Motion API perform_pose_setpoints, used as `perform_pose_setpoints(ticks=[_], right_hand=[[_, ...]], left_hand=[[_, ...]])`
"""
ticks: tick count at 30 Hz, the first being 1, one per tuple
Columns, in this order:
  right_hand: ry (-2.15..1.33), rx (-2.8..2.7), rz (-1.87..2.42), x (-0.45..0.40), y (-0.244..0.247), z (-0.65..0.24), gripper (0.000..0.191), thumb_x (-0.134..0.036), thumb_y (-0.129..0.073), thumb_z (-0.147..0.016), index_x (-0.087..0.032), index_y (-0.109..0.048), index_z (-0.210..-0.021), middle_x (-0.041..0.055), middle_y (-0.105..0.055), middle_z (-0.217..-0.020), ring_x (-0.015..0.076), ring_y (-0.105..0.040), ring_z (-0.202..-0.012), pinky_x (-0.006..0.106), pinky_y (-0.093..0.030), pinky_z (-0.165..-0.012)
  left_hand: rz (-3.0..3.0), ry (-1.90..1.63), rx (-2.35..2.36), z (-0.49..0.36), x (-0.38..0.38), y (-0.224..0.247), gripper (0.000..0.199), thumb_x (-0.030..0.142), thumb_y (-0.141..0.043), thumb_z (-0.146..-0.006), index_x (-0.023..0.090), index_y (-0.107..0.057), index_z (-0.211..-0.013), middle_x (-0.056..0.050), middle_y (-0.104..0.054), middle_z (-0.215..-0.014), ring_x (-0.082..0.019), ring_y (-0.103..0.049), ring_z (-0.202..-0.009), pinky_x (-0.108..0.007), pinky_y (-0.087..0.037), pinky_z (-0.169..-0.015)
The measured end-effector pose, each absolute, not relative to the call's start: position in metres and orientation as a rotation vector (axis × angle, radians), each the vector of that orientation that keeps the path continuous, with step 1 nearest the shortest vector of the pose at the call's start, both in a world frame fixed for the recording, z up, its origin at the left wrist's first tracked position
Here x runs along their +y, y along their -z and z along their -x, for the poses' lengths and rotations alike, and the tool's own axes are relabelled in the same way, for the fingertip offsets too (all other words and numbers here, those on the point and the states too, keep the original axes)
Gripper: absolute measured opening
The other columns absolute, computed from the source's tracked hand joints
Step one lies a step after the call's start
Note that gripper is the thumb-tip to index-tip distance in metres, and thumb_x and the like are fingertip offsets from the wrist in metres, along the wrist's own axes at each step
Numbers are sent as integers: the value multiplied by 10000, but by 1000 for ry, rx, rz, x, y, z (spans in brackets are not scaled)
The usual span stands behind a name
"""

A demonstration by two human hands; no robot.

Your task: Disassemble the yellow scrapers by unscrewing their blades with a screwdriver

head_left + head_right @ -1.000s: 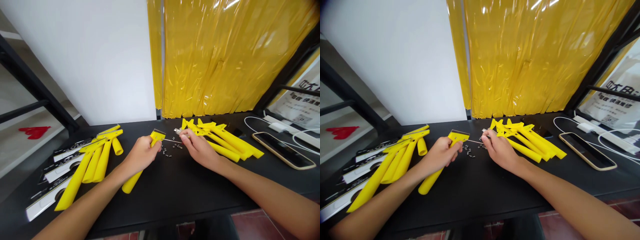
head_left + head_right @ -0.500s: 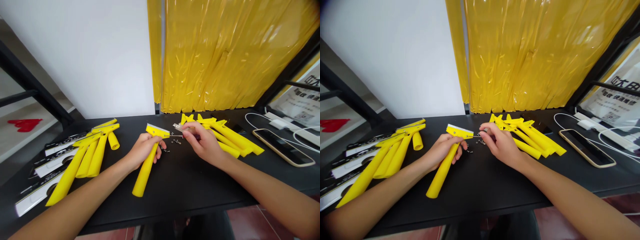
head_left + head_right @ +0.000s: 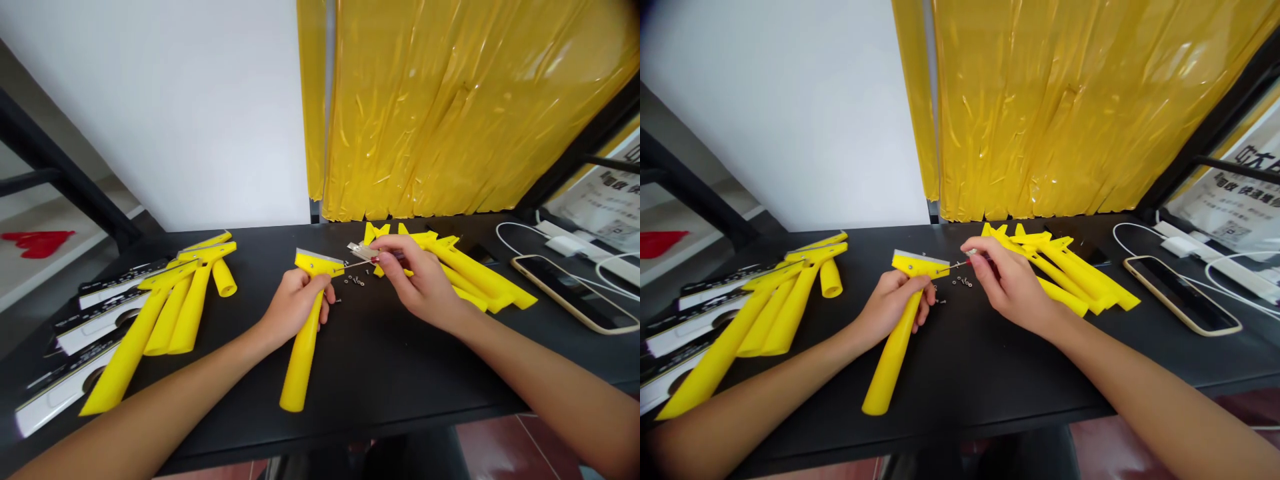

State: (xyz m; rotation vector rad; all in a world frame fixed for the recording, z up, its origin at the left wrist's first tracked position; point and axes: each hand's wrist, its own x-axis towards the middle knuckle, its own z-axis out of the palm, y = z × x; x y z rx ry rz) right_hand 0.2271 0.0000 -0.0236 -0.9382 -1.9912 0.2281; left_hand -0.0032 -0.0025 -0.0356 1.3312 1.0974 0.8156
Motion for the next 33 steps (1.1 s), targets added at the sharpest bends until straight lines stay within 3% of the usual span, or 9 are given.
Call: perform_pose_setpoints(ticks=[2,6,8,11,13,20,27,31,33], right_hand=[[-248,-1987,949,0,24,-228,251,-291,-483,-1014,-238,-584,-1238,65,-681,-1004,162,-627,-757,279,-508,-626],[-232,-1897,1006,2,24,-231,309,-344,-498,-1021,-278,-607,-1302,-6,-639,-716,140,-585,-582,284,-473,-568],[-304,-1825,1016,3,23,-231,391,-360,-469,-1034,-290,-519,-1415,-16,-615,-655,153,-593,-564,298,-478,-562],[-452,-1808,950,2,22,-228,562,-360,-480,-1024,-287,-292,-1549,11,-641,-753,185,-626,-643,325,-504,-589],[-490,-1864,881,1,23,-226,615,-347,-504,-1009,-286,-237,-1560,23,-642,-825,193,-625,-704,341,-515,-635],[-668,-1745,1066,6,30,-222,384,-409,-456,-1033,-275,-475,-1393,-78,-335,-565,128,-320,-466,275,-288,-439],[-564,-1727,921,6,25,-219,333,-337,-594,-977,-265,-528,-1295,-15,-475,-799,138,-462,-652,278,-401,-567],[-526,-1794,971,4,27,-222,193,-369,-502,-1024,-243,-627,-1102,-20,-485,-732,124,-438,-605,278,-375,-567],[-517,-1811,969,3,28,-223,189,-352,-491,-1028,-241,-619,-1111,-26,-483,-721,120,-429,-594,274,-360,-554]], left_hand=[[-1357,-832,1104,3,-4,34,360,381,-531,-913,162,-616,-639,-16,-577,-443,-127,-529,-363,-228,-439,-413],[-1409,-851,1100,1,-8,33,354,359,-526,-920,159,-612,-640,-11,-580,-456,-120,-539,-382,-222,-429,-432],[-1437,-844,1094,1,-9,32,351,357,-523,-929,158,-618,-656,-9,-586,-469,-121,-549,-400,-221,-434,-446],[-1472,-863,1133,2,-9,31,341,360,-524,-939,155,-637,-691,-7,-597,-490,-126,-573,-434,-223,-445,-468],[-1485,-915,1188,4,-8,30,331,356,-526,-940,154,-647,-707,-6,-605,-504,-128,-582,-448,-225,-452,-481],[-1593,-1021,1223,11,-5,25,339,388,-522,-958,155,-678,-767,-10,-645,-591,-142,-627,-552,-237,-491,-561],[-1682,-933,1313,10,-5,30,356,433,-522,-961,167,-704,-811,-13,-654,-628,-156,-624,-589,-263,-468,-575],[-1676,-933,1277,9,-5,33,365,445,-521,-964,164,-704,-819,-19,-658,-639,-159,-630,-606,-274,-473,-606],[-1649,-936,1274,9,-5,34,352,435,-530,-960,161,-699,-817,-17,-653,-639,-157,-629,-603,-270,-470,-598]])
